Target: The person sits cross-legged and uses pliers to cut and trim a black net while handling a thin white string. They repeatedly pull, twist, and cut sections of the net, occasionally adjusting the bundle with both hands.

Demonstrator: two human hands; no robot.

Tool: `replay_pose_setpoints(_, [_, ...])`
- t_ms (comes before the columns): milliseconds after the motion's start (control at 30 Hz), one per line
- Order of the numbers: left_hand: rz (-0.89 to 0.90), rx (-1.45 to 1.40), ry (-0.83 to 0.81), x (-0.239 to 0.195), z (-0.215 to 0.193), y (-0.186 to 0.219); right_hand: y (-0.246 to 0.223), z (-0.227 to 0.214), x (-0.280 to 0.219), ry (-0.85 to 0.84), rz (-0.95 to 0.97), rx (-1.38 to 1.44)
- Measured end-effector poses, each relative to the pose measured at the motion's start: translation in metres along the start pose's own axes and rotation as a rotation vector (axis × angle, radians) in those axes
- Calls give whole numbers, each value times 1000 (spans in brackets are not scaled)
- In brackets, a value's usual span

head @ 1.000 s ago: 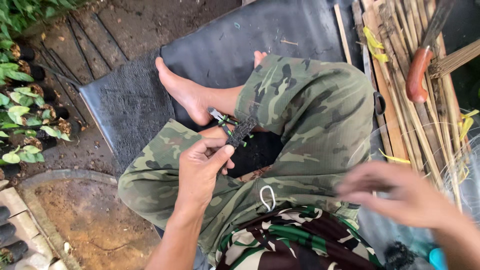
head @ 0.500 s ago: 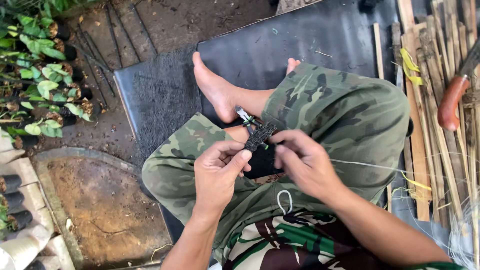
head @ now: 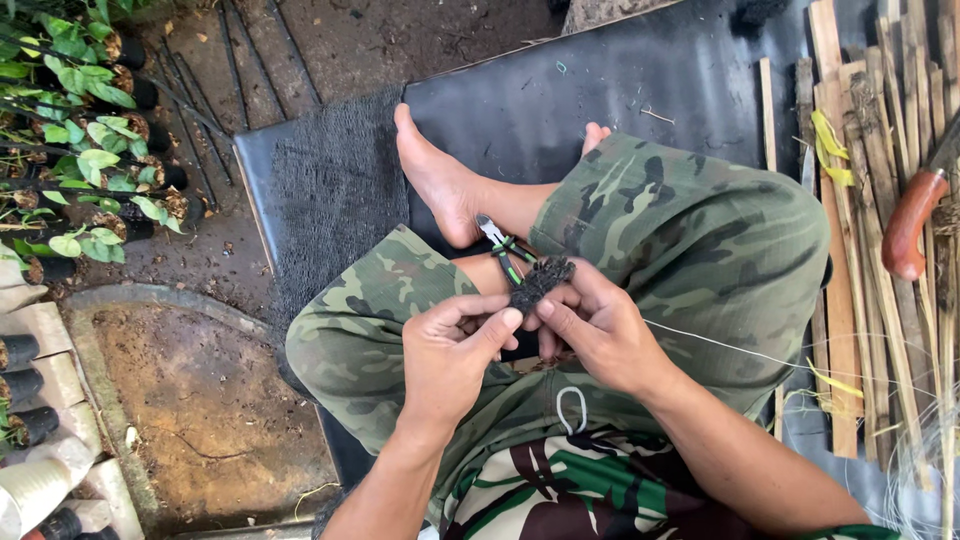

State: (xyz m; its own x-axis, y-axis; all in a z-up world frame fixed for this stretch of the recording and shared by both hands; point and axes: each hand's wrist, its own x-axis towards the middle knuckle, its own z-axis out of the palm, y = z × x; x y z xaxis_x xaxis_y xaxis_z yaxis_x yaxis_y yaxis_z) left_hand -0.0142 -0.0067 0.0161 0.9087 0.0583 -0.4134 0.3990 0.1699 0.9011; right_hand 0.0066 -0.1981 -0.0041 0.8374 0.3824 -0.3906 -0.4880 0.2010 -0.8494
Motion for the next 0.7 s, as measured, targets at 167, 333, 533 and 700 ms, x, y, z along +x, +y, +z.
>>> replay_pose_setpoints(167, [-27,12,-65,-2,1,0,12,-4,2,39,27,-17])
replay_pose_setpoints(333, [-14,-11,-78,-1,2,-2,19,-6,8,28,63,-32])
replay_pose_setpoints(533, [-20,-52,-95,2,2,-2,13,-12,15,-12,38,-128])
replay_pose_setpoints(700, [23,-47,-102,0,3,-2,1,-18,22,-161,-93,-144])
